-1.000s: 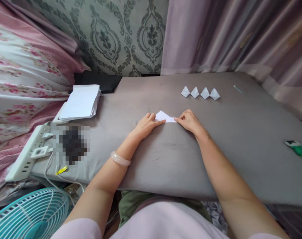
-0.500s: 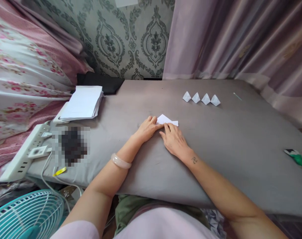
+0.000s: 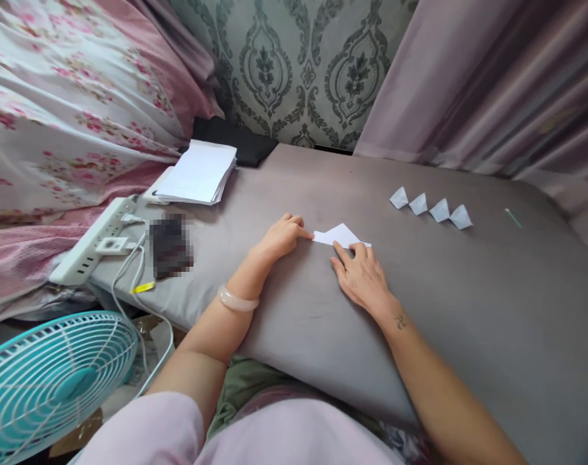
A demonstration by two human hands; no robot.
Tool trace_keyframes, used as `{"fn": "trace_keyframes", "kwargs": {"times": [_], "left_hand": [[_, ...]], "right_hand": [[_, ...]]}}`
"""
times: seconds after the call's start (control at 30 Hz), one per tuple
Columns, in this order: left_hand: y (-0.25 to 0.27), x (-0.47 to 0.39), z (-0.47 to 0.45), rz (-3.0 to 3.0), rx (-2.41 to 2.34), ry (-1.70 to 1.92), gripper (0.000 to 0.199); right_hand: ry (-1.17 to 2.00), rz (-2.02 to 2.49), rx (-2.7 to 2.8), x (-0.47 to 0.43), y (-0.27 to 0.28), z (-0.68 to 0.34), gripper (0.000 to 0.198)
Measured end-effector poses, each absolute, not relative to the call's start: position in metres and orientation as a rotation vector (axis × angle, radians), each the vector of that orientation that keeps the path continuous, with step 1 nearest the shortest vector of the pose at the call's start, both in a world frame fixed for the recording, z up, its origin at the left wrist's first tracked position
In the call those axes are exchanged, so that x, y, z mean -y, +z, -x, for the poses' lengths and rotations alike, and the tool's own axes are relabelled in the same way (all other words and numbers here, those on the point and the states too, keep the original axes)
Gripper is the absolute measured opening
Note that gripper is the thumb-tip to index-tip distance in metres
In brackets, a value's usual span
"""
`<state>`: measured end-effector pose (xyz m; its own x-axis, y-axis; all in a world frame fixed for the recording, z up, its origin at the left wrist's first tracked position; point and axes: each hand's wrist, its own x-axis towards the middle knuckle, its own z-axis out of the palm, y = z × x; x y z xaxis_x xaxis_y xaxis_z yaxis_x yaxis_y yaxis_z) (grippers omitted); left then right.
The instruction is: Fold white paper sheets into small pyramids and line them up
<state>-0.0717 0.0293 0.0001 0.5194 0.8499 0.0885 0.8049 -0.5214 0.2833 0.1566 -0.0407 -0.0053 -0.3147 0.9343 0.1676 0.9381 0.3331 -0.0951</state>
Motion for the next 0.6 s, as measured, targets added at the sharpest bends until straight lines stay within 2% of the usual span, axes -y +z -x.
{"fn": "trace_keyframes", "kwargs": {"times": [0.17, 0.27, 0.37, 0.6], "left_hand": [[0.012, -0.026, 0.076, -2.514, -1.636, 0.403, 0.04], [0.011, -0.016, 0.052, -2.587, -1.357, 0.556, 0.045], [0.005, -0.005, 0.027, -2.616, -1.138, 0.445, 0.046], [0.0, 0.0, 0.021, -2.713, -1.135, 0.315, 0.039]], "right_hand": [[-0.027, 1.707, 2.408, 0.038, -0.002, -0.156, 0.046], [-0.026, 1.721, 2.419, 0.037, 0.0, -0.155, 0.046], [0.004, 1.745, 2.422, 0.037, 0.002, -0.155, 0.046], [0.137, 1.735, 2.386, 0.038, 0.003, -0.161, 0.047]]}}
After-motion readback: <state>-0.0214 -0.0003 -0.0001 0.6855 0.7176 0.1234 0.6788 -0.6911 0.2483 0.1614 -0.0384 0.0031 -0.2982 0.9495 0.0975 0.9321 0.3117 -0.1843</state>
